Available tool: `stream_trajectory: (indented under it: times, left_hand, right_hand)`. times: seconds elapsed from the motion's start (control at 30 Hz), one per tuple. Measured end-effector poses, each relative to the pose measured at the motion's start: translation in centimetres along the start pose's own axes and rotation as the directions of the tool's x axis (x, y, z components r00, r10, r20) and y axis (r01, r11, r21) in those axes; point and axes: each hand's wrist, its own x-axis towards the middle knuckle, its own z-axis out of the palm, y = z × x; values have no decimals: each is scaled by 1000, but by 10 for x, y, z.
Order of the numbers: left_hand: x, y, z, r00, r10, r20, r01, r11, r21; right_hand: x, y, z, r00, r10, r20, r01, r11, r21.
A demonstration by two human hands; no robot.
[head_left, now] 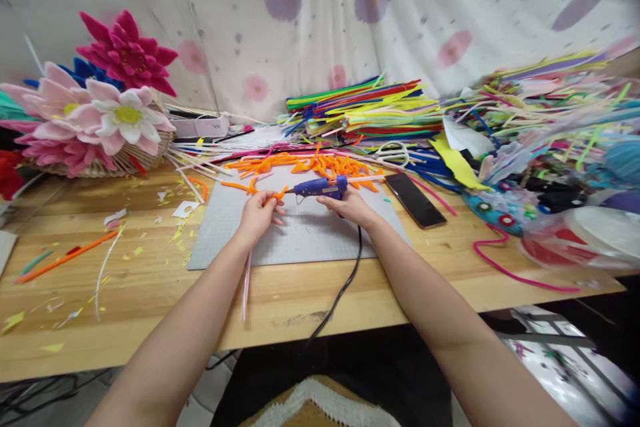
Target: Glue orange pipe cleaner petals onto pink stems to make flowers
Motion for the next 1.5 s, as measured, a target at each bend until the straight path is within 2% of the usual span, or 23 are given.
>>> stream_trajectory:
  times: [0.07, 0.27, 0.47, 0.7, 0.9, 1.1, 1.3, 1.5]
  left_hand:
    - [0, 0, 0, 1000, 1, -2, -1, 1000, -1]
    - [1, -2, 0, 1000, 0, -8, 0, 1000, -1]
    - [1, -1, 0, 1000, -1, -16, 1, 1000, -16]
    - [-1, 1, 1, 1000, -2, -9, 1, 1000, -29]
    - [-1, 1, 1, 1000, -7, -11, 7, 1000, -26]
    - [-1, 1, 2, 1000, -6, -10, 6, 1000, -28]
    - [-2, 2, 1, 1000, -2, -20, 2, 1000, -22]
    - [-2, 2, 2, 1000, 5, -5, -5, 1000, -19]
  right_hand:
    - [0, -1, 1, 1000, -14, 4, 14, 1000, 0]
    - [3, 1, -1, 995, -28, -91, 24, 999, -43]
    - [0, 0, 1, 999, -34, 20, 35, 999, -8]
    - [3, 1, -1, 994, -54, -91, 50, 998, -47]
    - [0, 0, 1, 997, -71, 18, 72, 997, -8]
    - [2, 0, 0, 995, -46, -90, 42, 998, -48]
    - [2, 2, 1, 996, -84, -10, 84, 996, -20]
    - [3, 8, 3, 992, -123, -17, 122, 991, -58]
